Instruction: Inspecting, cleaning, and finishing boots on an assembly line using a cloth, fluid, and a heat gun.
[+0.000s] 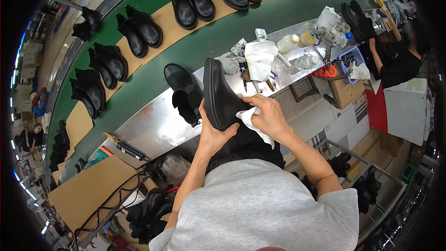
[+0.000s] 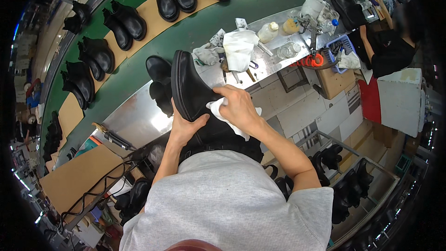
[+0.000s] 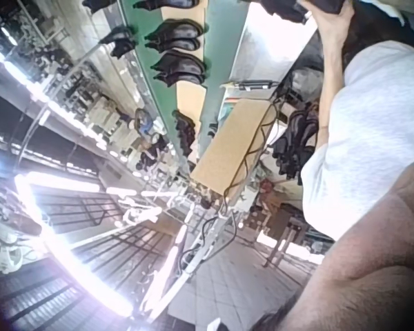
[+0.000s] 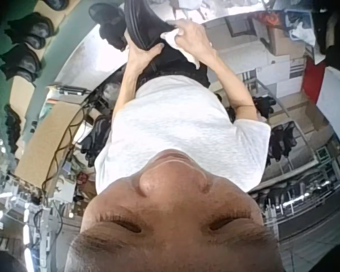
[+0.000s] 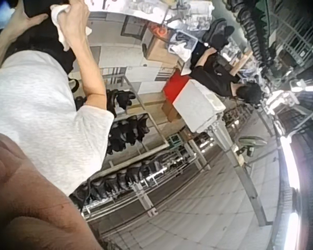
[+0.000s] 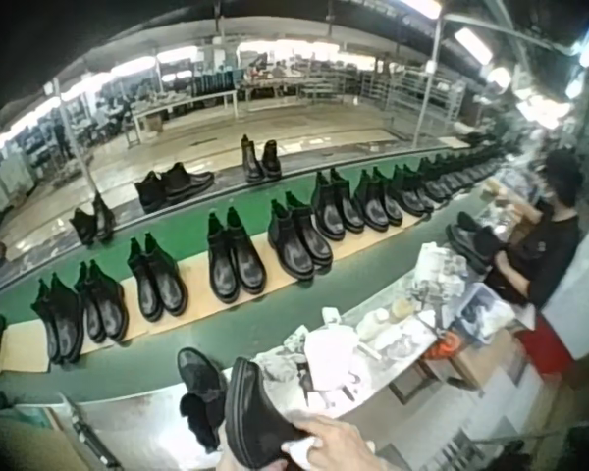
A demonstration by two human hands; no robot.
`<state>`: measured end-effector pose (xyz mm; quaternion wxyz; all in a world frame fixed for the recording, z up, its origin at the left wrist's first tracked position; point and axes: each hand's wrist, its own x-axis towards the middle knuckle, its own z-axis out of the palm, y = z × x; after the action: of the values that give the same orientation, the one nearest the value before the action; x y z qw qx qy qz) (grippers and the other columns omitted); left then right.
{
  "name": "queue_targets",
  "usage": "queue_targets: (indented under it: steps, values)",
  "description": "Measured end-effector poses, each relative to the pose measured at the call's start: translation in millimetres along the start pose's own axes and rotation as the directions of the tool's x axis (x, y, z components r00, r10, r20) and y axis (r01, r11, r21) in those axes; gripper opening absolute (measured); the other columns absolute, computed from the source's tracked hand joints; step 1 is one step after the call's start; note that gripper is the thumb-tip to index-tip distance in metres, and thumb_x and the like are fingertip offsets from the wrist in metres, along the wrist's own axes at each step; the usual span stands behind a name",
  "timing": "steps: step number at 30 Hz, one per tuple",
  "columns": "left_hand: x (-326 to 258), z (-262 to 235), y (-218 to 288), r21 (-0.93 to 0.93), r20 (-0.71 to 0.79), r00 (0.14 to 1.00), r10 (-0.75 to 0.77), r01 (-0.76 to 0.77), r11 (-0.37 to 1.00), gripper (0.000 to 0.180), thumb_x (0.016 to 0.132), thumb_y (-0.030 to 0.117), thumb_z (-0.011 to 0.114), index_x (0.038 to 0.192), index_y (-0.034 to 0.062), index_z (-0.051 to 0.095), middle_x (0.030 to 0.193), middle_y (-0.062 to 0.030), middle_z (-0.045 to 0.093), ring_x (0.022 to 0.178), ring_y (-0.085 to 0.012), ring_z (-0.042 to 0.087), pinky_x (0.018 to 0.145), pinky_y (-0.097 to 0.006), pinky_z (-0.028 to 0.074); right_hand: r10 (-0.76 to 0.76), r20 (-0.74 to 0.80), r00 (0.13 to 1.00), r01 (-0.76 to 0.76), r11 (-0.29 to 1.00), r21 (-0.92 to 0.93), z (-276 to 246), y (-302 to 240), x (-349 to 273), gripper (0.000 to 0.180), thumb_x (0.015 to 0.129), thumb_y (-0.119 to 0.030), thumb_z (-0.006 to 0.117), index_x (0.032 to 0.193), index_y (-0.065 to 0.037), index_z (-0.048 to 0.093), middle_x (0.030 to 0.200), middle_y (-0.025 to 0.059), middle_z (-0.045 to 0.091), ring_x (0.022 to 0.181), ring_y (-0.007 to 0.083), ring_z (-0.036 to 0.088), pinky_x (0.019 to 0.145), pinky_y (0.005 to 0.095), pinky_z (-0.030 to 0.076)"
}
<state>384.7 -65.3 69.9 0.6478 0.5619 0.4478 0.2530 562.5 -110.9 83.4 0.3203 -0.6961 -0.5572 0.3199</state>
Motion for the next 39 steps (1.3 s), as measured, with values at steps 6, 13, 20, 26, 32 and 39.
queue_targets:
  steps: [6, 13, 20, 26, 32, 39]
  values:
    - [-2, -8, -3, 0.064, -0.041, 0.999, 0.023, -0.020, 0.998, 0.106, 0.065, 0.008, 0.076, 0.140, 0.0011, 0.001, 0.121, -0.0182, 0.048, 0.108, -0.0259, 0.054, 0.095, -0.034, 0.044, -0.100, 0.015, 0.995, 0.097, 0.985, 0.141, -1, 3, 1, 0.040, 0.065, 0.002, 0.057, 0.105, 0.005, 0.063, 0.092, 0.0195, 0.065, 0.086, 0.0348, 0.063, 0.076, 0.0353, 0.049]
    - [-4, -18, -3, 0.004, -0.039, 0.999, -0.003, 0.003, 1.000, 0.111, 0.063, 0.005, 0.077, 0.140, 0.0021, -0.002, 0.120, -0.0181, 0.050, 0.107, -0.0253, 0.056, 0.094, -0.034, 0.044, -0.061, 0.023, 0.998, 0.061, 0.998, 0.000, 16, -17, 18, 0.034, 0.069, -0.012, 0.072, 0.099, 0.004, 0.065, 0.090, 0.0177, 0.065, 0.084, 0.0342, 0.063, 0.073, 0.0367, 0.049]
    - [-6, -32, -1, -0.035, -0.124, 0.989, 0.079, -0.084, 0.996, 0.107, 0.062, 0.005, 0.078, 0.140, 0.0008, 0.005, 0.123, -0.0176, 0.047, 0.112, -0.0248, 0.052, 0.097, -0.035, 0.042, -0.148, 0.121, 0.982, 0.150, 0.989, -0.008, -4, -31, 22, 0.046, 0.061, 0.005, 0.053, 0.105, -0.001, 0.065, 0.099, 0.0173, 0.066, 0.091, 0.0326, 0.064, 0.080, 0.0357, 0.051]
    - [-24, -73, 40, -0.301, -0.345, 0.937, -0.051, -0.059, 0.952, 0.061, 0.064, -0.001, 0.077, 0.118, -0.0051, 0.049, 0.109, -0.0119, 0.059, 0.100, -0.0207, 0.057, 0.090, -0.033, 0.047, -0.101, -0.065, 0.993, 0.099, 0.995, -0.033, -22, -8, 64, 0.030, 0.067, 0.004, 0.049, 0.091, -0.001, 0.065, 0.093, 0.0143, 0.066, 0.091, 0.0308, 0.064, 0.083, 0.0342, 0.049]
    - [-20, -98, 45, -0.192, -0.417, 0.906, 0.065, -0.158, 0.968, 0.066, 0.065, -0.005, 0.076, 0.122, -0.0014, 0.045, 0.111, -0.0109, 0.058, 0.098, -0.0206, 0.059, 0.088, -0.032, 0.048, -0.112, -0.237, 0.965, 0.004, 0.910, -0.415, 26, 106, 154, 0.037, 0.071, -0.006, 0.059, 0.107, 0.007, 0.057, 0.105, 0.0230, 0.059, 0.096, 0.0402, 0.057, 0.084, 0.0458, 0.048]
    - [-12, -83, 49, -0.296, -0.379, 0.925, -0.024, -0.097, 0.950, 0.066, 0.063, -0.003, 0.077, 0.121, -0.0005, 0.046, 0.110, -0.0100, 0.059, 0.100, -0.0202, 0.058, 0.090, -0.033, 0.047, 0.246, -0.078, 0.966, -0.251, 0.822, -0.511, -6, 129, 170, 0.038, 0.064, -0.032, 0.077, 0.089, -0.005, 0.066, 0.089, 0.0161, 0.065, 0.088, 0.0330, 0.060, 0.081, 0.0476, 0.046]
